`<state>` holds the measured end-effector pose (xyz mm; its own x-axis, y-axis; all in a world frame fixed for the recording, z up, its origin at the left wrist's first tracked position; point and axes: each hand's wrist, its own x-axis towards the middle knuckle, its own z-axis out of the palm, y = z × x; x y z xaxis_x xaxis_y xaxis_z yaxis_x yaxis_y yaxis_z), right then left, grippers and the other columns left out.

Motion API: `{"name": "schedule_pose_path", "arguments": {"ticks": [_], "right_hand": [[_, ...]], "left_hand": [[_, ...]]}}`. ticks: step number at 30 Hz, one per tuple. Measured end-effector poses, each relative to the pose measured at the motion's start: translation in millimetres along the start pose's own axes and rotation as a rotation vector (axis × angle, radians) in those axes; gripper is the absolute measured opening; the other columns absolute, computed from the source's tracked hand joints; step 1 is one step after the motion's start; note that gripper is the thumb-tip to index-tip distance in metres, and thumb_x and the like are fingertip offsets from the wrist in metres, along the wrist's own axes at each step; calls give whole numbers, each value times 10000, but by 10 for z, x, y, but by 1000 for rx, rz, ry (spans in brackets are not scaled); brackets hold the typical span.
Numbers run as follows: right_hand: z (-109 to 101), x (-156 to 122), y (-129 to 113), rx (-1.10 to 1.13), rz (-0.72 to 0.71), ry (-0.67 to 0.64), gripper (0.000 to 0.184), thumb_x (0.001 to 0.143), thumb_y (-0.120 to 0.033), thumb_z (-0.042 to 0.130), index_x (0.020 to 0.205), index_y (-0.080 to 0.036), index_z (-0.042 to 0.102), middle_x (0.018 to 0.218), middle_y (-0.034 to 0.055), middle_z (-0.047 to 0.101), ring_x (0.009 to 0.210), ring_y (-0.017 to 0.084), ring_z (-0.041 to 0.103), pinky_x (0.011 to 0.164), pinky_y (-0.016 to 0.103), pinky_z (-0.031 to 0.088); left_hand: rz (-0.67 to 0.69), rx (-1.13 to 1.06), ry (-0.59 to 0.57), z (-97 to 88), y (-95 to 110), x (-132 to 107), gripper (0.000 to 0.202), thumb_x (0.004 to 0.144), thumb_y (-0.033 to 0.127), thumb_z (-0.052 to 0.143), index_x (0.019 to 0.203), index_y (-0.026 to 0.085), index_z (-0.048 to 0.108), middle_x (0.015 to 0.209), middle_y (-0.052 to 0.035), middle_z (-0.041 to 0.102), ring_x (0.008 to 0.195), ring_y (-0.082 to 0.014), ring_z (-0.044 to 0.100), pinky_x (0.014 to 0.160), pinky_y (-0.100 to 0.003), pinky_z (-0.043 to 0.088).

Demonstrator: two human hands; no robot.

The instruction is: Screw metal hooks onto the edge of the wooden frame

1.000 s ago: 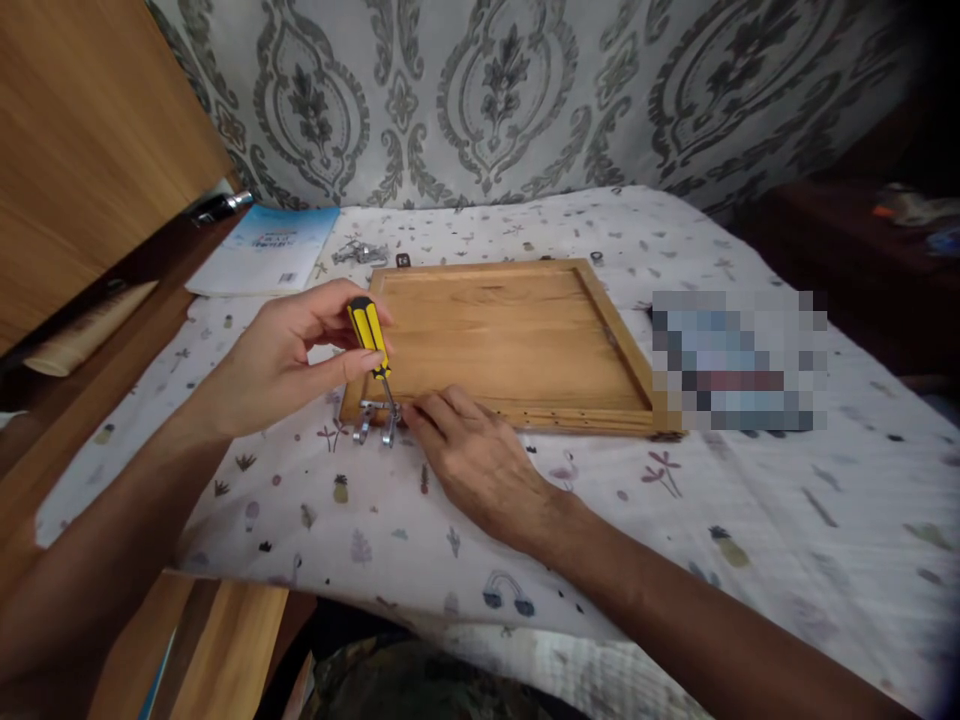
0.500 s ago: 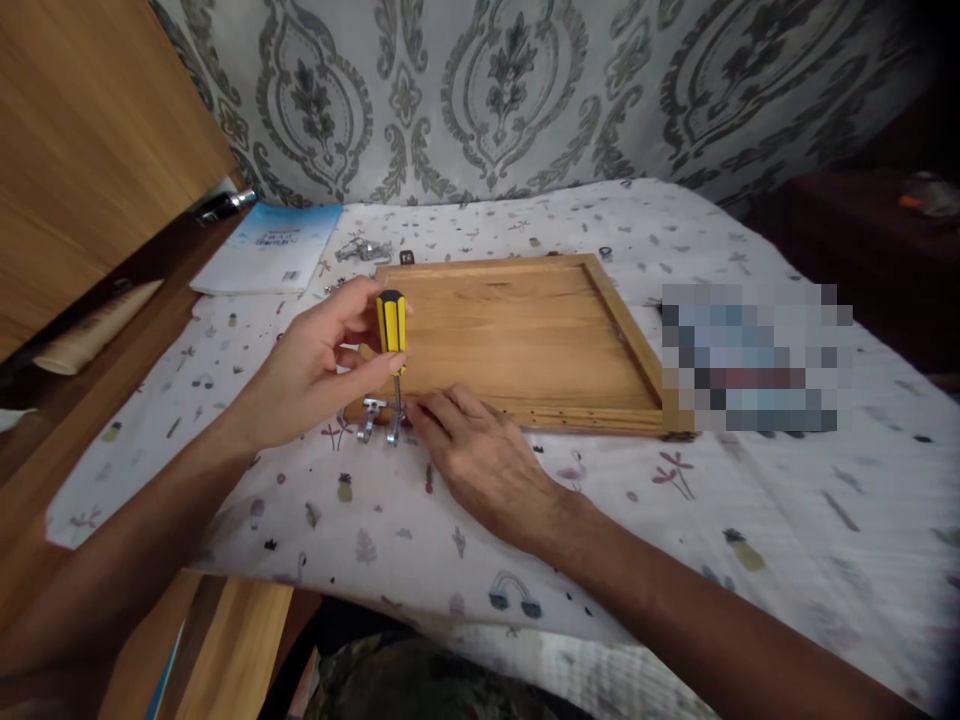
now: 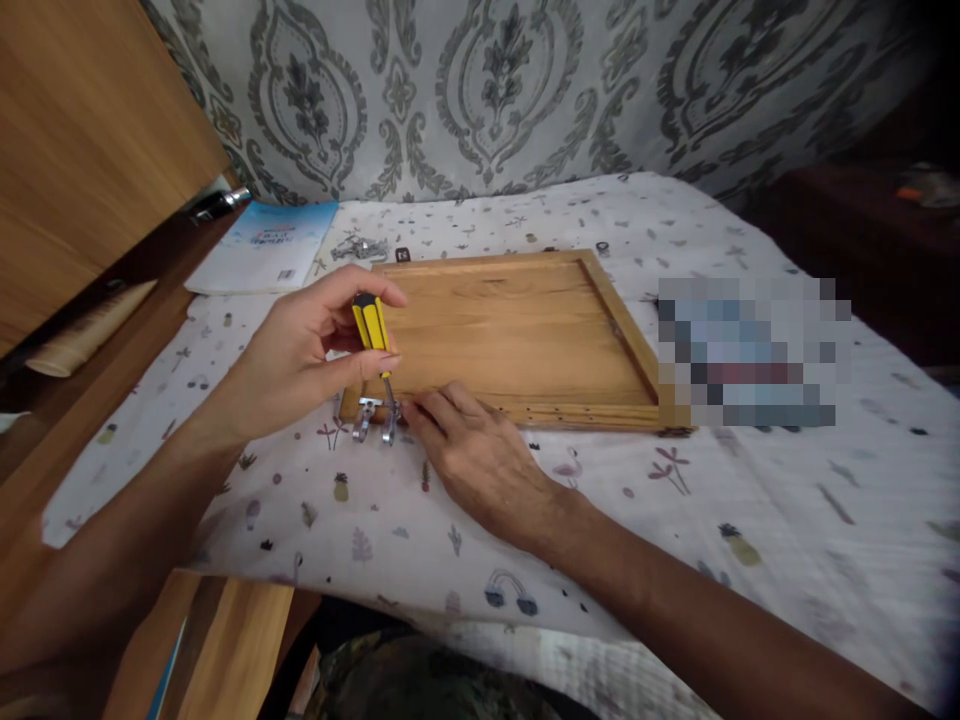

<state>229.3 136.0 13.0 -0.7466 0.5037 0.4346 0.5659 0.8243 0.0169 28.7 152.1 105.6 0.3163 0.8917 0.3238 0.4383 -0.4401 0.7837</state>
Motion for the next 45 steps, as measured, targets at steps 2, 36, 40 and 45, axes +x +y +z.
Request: {"name": "schedule_pose_path", "arguments": {"ticks": [2,36,40,45], "right_hand": [[-6,1,2,-2,1,-1,272,876,-59,636,1147,-49,660,1062,110,686,952,274,526,678,367,516],[-2,7,-9,26,17,-17,217,922,-61,569,1120,-65,657,1058,114,672,955,263,508,708,356,508],[2,8,-6,26,30,-29,195,939,-72,547,1096,-92,660,1042,104,669,945,258,500,712,355,503],[15,3,-5,35,23,-24,204,936,-74,555,1115,-78,652,1065,118,668,961,265,505,724,371,517]], "left_hand": [[4,-26,-42,-28,-6,5,345,797,274,760,1104,214,614,904,-38,734,799,-174,708,706,-259,561],[-182,-545,166,280,194,126,148,908,339,579,821,229,535,475,104,178,388,-70,120,398,-233,170],[-151,-528,87,289,199,146,181,898,384,614,833,223,563,474,100,233,382,-70,181,405,-242,207],[-159,-569,303,366,218,140,235,882,406,654,773,228,546,533,69,310,442,-82,285,432,-250,244]]}}
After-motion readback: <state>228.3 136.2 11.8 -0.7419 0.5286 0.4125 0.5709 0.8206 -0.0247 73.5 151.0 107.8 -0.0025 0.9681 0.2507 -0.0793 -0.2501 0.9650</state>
